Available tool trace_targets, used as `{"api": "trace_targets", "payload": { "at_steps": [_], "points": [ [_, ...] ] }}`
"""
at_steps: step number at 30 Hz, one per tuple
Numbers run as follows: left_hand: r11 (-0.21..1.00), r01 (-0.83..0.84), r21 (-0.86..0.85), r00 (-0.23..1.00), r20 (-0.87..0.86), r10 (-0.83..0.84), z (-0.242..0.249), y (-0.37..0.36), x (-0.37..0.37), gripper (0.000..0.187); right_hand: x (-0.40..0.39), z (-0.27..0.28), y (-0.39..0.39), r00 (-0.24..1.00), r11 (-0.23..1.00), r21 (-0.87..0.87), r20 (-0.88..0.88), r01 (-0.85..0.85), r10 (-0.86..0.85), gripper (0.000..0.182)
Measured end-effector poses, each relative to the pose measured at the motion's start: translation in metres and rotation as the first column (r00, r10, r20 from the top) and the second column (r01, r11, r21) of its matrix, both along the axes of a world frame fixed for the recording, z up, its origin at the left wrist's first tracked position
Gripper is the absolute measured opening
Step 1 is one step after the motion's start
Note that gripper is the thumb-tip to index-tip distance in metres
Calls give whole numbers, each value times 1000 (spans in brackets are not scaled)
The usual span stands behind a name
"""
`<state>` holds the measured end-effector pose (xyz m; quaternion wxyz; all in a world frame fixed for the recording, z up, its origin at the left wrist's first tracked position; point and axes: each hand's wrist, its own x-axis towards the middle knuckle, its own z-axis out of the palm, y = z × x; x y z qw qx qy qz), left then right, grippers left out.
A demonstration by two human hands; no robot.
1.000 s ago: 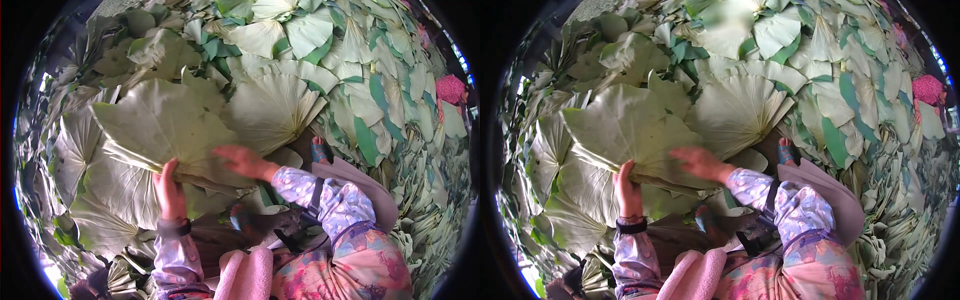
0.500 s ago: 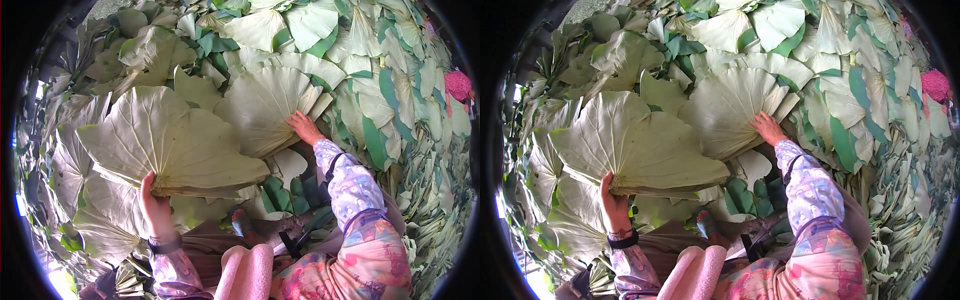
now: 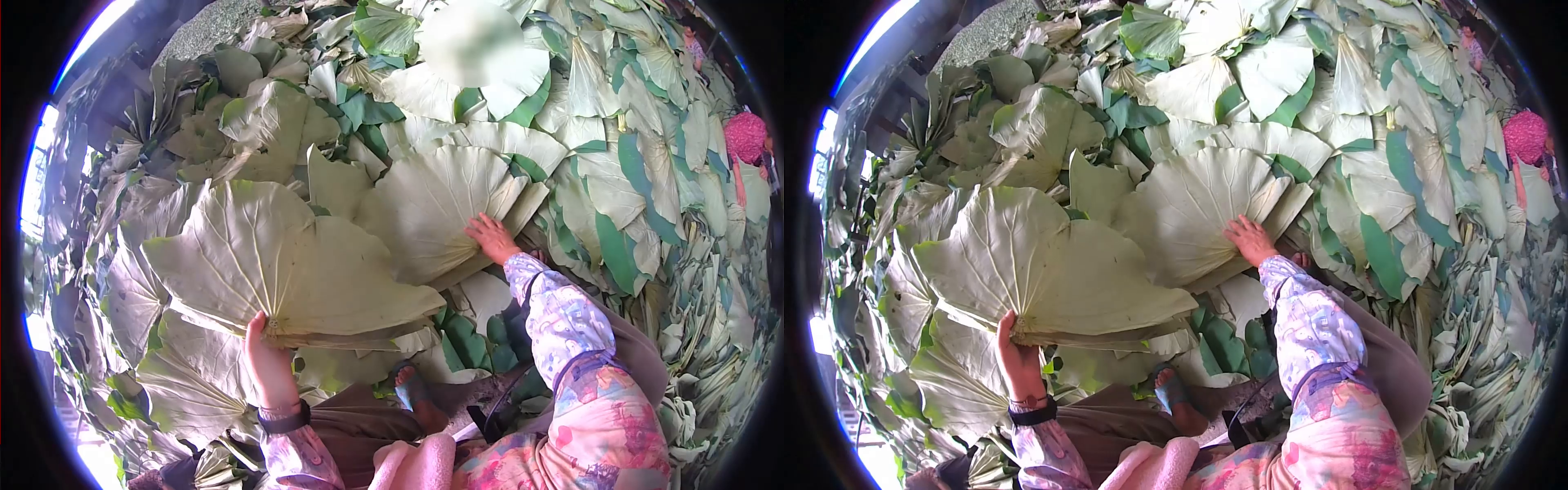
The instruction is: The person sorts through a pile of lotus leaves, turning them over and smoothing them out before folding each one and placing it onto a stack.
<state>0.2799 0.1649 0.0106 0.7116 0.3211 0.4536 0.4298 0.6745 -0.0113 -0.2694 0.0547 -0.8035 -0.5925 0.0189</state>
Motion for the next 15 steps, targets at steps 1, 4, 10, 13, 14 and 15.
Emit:
{"api": "trace_targets", "payload": {
  "at_steps": [1,4,10,13,14,15],
  "points": [
    [1000,23,-2,1000,6,-23,0,1,-4,17,-3,2,4,997,999,-12,-60,-41,40,42],
    [998,62,-25,995,76,-60,0,4,-6,16,-10,17,18,943,972,231,-330,48,32,28],
    [1000,28,3,992,125,-28,25,-9,2,19,34,37,38,612,559,345,-677,754,-408,24],
    [999,47,7,993,107,-48,13,1,-12,26,56,44,31,374,333,295,-904,896,-207,26],
    [999,43,7,992,119,-44,3,5,-19,26,63,44,29,361,305,308,-923,901,-135,26],
    [999,39,8,991,129,-40,-5,7,-22,25,69,44,27,347,277,318,-936,906,-61,26]
  ]
}}
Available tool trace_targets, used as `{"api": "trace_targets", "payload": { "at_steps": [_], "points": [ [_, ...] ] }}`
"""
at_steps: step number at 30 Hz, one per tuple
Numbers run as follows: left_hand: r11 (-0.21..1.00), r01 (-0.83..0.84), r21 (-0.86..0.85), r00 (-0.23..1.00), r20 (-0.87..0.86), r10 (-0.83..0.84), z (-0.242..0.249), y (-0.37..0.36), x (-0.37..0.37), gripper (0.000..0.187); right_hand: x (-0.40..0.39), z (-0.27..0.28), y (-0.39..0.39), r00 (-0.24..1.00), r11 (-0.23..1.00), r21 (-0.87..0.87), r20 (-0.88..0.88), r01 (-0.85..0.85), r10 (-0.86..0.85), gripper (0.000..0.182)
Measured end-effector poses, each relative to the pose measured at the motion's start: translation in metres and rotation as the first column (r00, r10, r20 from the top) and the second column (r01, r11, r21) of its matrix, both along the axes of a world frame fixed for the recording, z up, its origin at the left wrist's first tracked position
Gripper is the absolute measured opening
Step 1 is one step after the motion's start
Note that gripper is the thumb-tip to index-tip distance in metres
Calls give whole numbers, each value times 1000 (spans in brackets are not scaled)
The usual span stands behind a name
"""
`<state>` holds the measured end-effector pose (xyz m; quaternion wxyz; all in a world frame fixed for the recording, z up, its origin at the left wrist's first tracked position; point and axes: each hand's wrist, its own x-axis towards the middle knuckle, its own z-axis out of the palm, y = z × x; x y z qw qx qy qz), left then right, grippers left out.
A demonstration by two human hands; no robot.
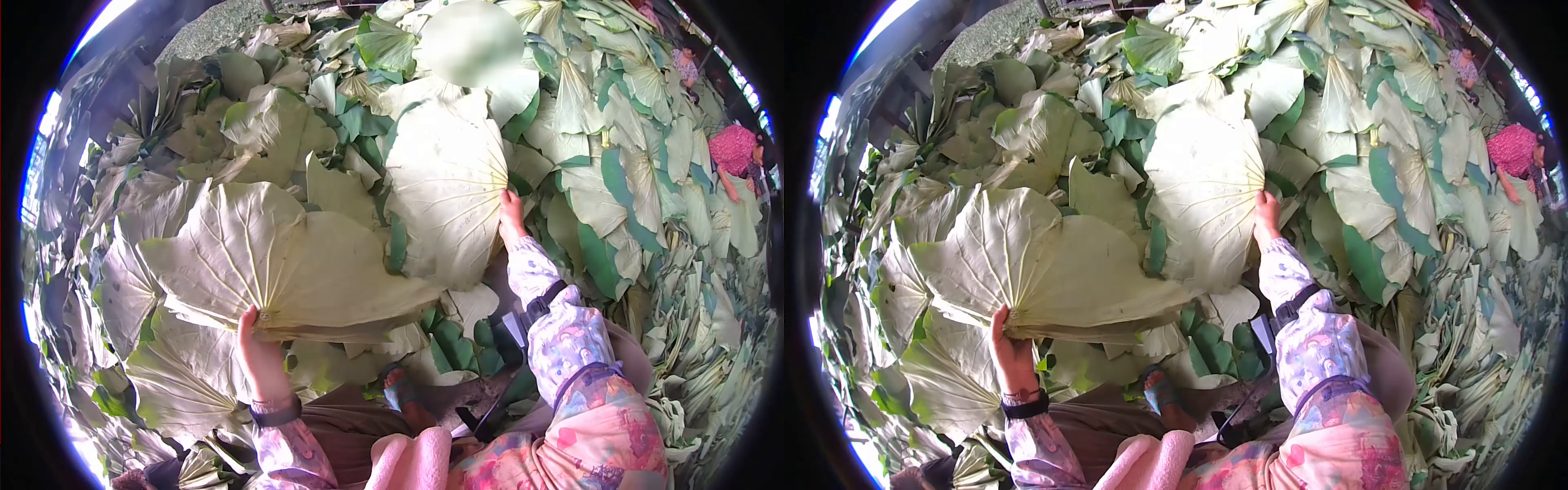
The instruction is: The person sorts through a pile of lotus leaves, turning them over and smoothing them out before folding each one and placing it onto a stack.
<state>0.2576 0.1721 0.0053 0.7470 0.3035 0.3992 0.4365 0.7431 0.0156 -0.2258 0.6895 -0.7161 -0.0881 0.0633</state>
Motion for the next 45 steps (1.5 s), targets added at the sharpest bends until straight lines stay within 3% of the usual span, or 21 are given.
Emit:
{"api": "trace_targets", "payload": {
  "at_steps": [3,6,8,9,10,11,13,19,22,24,25,26,28,30,32,35,39,40,43,44,45],
  "points": [
    [1000,18,-13,1000,-17,-18,-8,-3,2,23,-8,31,-2,988,998,44,151,-52,44,26],
    [962,133,240,946,-321,-51,-36,-9,-2,56,-83,114,15,903,984,-87,390,-155,177,26],
    [782,333,527,813,-580,45,-29,-23,8,49,-148,151,29,809,933,-108,471,-344,353,25],
    [486,639,597,543,-797,264,-28,-27,9,42,-180,155,36,750,908,-77,538,-411,385,26],
    [842,351,409,835,-544,-84,-22,-28,20,34,-211,166,39,668,877,-181,584,-446,461,27],
    [985,174,-22,984,-43,-175,-17,-29,33,28,-236,180,41,518,834,-294,673,-468,528,29],
    [982,178,54,984,-22,-177,-13,-39,44,29,-278,185,42,308,698,-375,700,-610,645,33],
    [987,160,-12,987,10,-160,-31,-33,28,30,-308,169,49,254,644,-405,683,-649,685,40],
    [860,361,361,882,-430,-190,-73,-17,2,51,-299,159,38,198,564,-401,661,-722,723,41],
    [880,292,376,879,-467,-92,-62,-21,11,57,-282,147,32,155,471,-317,673,-823,724,40],
    [866,295,404,859,-510,-55,-58,-19,11,53,-263,131,26,153,461,-408,595,-788,789,42],
    [877,280,389,859,-509,-48,-50,-18,12,50,-236,102,20,156,437,-492,512,-753,845,45],
    [954,171,248,916,-396,-61,-33,-15,15,43,-166,27,6,328,652,-556,575,-516,750,60],
    [996,-68,-65,983,-173,56,-18,-9,28,22,-109,-19,-38,495,451,-891,371,-47,786,68],
    [998,38,-44,992,-121,-43,-25,0,25,19,-76,-40,-77,517,278,-958,269,62,813,63],
    [996,-3,-86,993,-115,-7,-10,1,33,19,-66,-45,-92,497,263,-965,239,21,835,66],
    [1000,-4,-14,999,-40,4,-13,17,10,16,-61,-41,-76,466,380,-896,241,-231,851,64],
    [999,34,15,999,-20,-34,-11,20,4,17,-58,-38,-70,435,514,-835,395,-197,809,44],
    [997,-64,39,998,-13,64,-7,27,-9,17,-44,-19,-41,793,714,-567,164,-411,587,29],
    [991,-112,68,993,-18,113,-9,28,-11,18,-38,-12,-32,836,824,-516,325,-235,441,24],
    [990,-123,71,992,-32,125,-9,26,-12,18,-30,-3,-25,917,852,-482,207,-207,340,25]
  ]
}}
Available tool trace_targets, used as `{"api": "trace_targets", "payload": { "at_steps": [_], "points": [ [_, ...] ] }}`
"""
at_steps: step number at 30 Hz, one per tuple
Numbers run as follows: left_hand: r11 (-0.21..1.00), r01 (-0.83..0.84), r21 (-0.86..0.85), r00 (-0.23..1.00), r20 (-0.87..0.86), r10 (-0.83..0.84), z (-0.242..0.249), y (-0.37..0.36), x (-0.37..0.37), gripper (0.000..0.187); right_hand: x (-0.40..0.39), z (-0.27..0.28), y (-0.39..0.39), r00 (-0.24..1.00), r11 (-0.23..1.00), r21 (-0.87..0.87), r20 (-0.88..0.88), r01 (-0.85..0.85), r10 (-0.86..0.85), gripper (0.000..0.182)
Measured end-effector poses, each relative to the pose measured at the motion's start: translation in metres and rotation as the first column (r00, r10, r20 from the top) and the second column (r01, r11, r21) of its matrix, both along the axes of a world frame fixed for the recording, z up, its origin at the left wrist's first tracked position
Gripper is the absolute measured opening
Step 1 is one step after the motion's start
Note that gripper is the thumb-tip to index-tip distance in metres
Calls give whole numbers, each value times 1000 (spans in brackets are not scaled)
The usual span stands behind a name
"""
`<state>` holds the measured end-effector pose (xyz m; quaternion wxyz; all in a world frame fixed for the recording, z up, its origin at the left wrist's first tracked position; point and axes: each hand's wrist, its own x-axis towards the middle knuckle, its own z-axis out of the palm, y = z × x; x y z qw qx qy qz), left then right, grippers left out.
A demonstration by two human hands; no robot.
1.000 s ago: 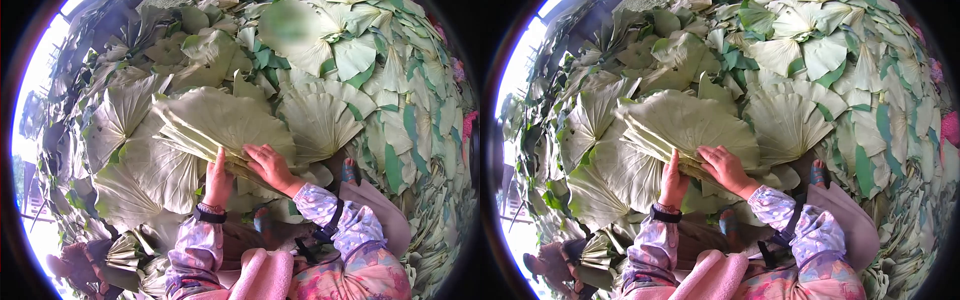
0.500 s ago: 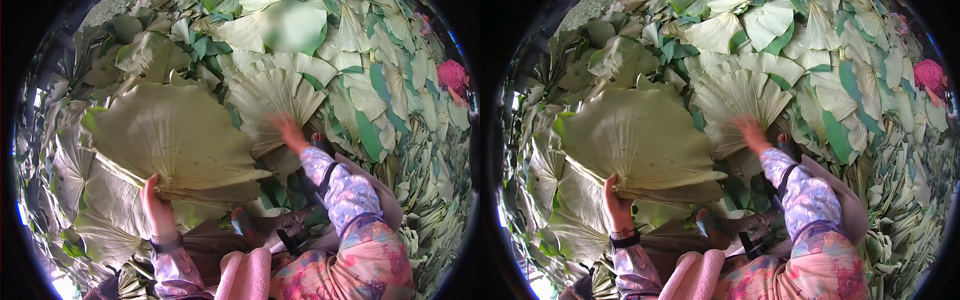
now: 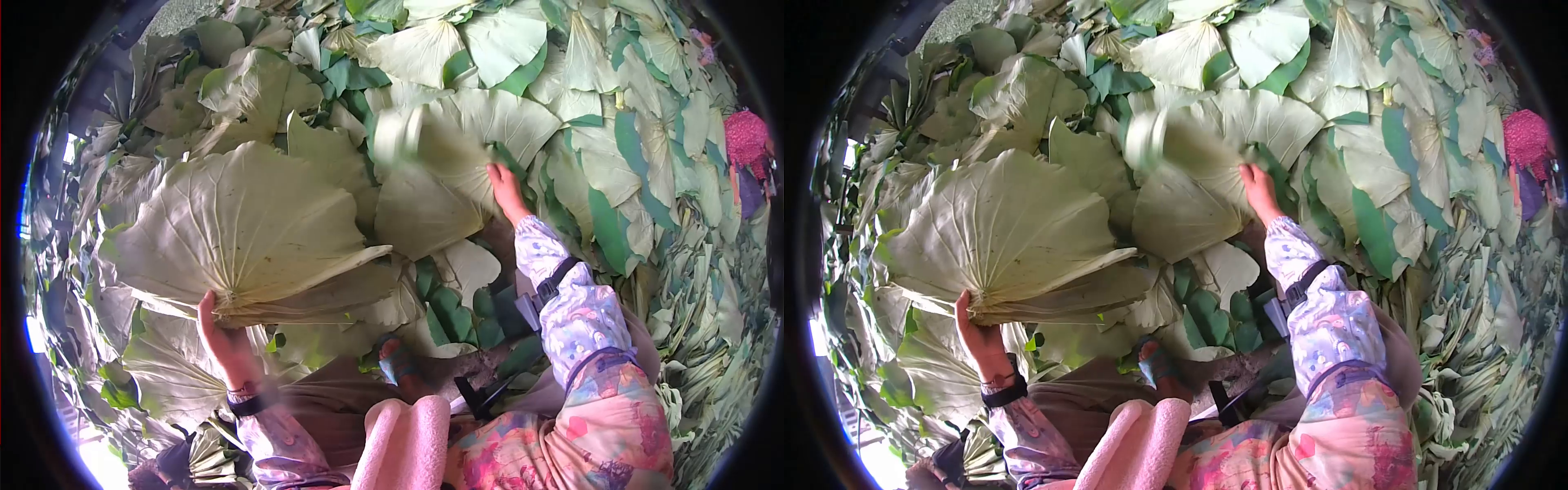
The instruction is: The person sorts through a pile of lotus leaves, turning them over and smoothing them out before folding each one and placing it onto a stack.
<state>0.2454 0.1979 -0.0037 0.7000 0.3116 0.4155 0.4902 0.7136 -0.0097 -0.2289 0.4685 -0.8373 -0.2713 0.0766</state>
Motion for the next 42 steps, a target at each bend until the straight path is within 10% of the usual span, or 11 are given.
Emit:
{"api": "trace_targets", "payload": {
  "at_steps": [3,7,14,20,23,30,31,32,34,37,42],
  "points": [
    [1000,-8,13,1000,-30,8,8,-6,3,19,13,4,12,888,863,435,-458,258,-35,37],
    [998,52,18,999,-12,-52,1,-8,-5,19,7,26,-3,743,786,489,-667,378,57,40],
    [964,234,127,942,-274,-193,-27,-35,12,44,-92,167,31,994,961,258,-11,-100,106,30],
    [843,435,316,866,-402,-297,-60,-47,25,53,-249,194,74,660,720,82,480,-689,577,32],
    [953,273,-133,961,67,-267,-25,-58,40,28,-272,178,73,677,691,131,392,-711,623,33],
    [943,334,6,912,-255,-322,-25,-65,53,26,-234,129,55,530,491,234,145,-839,836,38],
    [821,502,273,806,-491,-330,-51,-56,34,27,-215,111,52,518,481,252,101,-839,850,39],
    [959,271,-77,923,-264,-282,-30,-59,47,31,-189,81,47,655,646,109,128,-755,744,42],
    [943,331,30,872,-391,-293,-30,-54,46,37,-120,13,21,785,840,-188,299,-509,543,58],
    [944,326,56,864,-424,-273,-28,-49,48,40,-57,-62,-44,714,731,-680,482,-61,508,68],
    [961,274,28,869,-436,-235,5,-63,72,18,-45,-58,-46,785,822,-498,376,-277,492,55]
  ]
}}
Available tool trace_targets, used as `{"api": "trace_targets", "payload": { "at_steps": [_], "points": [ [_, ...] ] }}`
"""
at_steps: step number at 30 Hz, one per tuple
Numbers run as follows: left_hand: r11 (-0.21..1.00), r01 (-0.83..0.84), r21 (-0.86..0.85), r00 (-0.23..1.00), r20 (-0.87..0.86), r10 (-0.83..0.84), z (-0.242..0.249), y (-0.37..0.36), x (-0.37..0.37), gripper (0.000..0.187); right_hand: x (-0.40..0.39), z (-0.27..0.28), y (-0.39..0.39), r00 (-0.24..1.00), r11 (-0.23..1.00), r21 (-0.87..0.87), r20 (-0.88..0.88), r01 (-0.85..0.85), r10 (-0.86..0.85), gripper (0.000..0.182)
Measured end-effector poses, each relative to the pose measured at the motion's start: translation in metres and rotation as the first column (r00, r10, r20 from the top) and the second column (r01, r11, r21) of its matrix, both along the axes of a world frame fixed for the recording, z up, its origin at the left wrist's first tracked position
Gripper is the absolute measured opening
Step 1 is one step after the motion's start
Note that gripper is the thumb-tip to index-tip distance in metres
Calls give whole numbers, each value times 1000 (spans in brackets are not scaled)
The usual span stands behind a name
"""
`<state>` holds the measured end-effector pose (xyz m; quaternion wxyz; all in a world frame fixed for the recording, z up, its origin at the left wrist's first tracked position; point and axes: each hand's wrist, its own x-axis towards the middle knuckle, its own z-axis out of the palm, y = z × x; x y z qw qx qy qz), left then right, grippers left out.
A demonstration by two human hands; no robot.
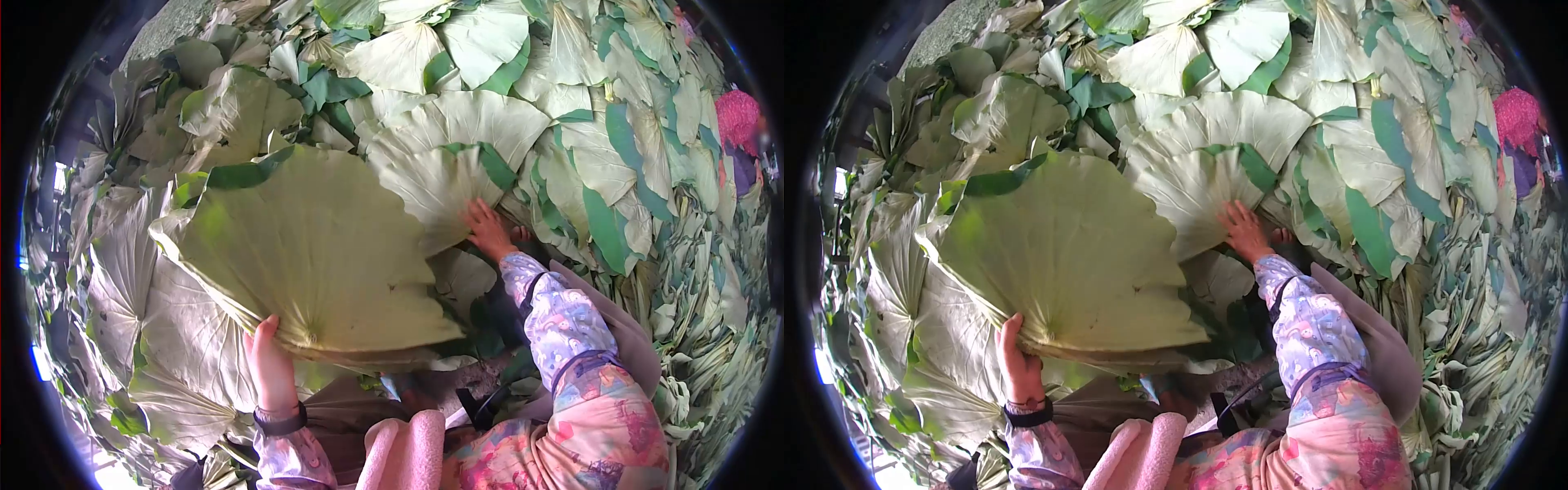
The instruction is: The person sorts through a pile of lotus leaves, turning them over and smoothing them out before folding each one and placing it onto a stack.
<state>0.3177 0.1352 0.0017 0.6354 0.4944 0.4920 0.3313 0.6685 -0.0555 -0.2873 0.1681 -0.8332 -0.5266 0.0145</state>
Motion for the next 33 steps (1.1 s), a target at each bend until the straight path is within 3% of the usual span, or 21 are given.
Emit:
{"api": "trace_targets", "payload": {
  "at_steps": [1,3,6,8,10,12,13,16,18,19,20,21,24,29,32,33],
  "points": [
    [989,-97,-111,990,90,107,1,1,6,16,4,-10,11,998,998,51,-62,-21,25,54],
    [996,-43,-72,980,193,57,-14,9,-21,15,3,-10,41,990,993,113,-133,-27,42,50],
    [989,21,-145,927,373,35,1,4,-33,18,-16,42,118,979,978,208,-203,12,31,47],
    [986,-113,-125,929,337,150,13,3,-39,30,-47,95,170,947,937,350,-294,-21,131,47],
    [969,-234,75,924,327,198,2,19,-68,36,-83,143,200,880,858,503,-356,-102,313,46],
    [914,-174,366,974,203,105,5,30,-91,38,-104,164,206,803,767,620,-368,-163,468,47],
    [890,-137,435,984,162,72,8,30,-96,39,-102,159,200,805,758,636,-369,-146,465,47],
    [742,-335,581,922,40,385,15,17,-64,36,-50,84,145,939,857,513,-318,57,128,47],
    [809,-428,403,903,152,402,19,25,-64,36,-6,11,78,988,956,259,-112,137,-111,50],
    [892,-408,195,890,302,341,21,41,-74,37,4,5,42,985,984,93,68,152,-158,50],
    [942,-334,-11,839,453,303,22,50,-79,38,11,-2,15,981,984,-1,79,179,-178,51],
    [946,-318,-60,809,504,304,24,53,-71,41,15,-7,-2,976,975,-94,94,203,-194,51],
    [934,-354,-42,797,509,325,19,61,-66,32,14,-23,-4,973,970,-136,140,203,-184,53],
    [937,-343,-65,798,507,327,20,60,-73,34,21,16,17,992,995,16,73,-100,98,55],
    [962,-263,-78,794,549,261,24,57,-75,35,27,40,42,990,967,213,45,-137,130,44],
    [967,-244,-78,791,561,245,23,59,-78,35,34,53,53,991,936,348,-91,-62,99,25]
  ]
}}
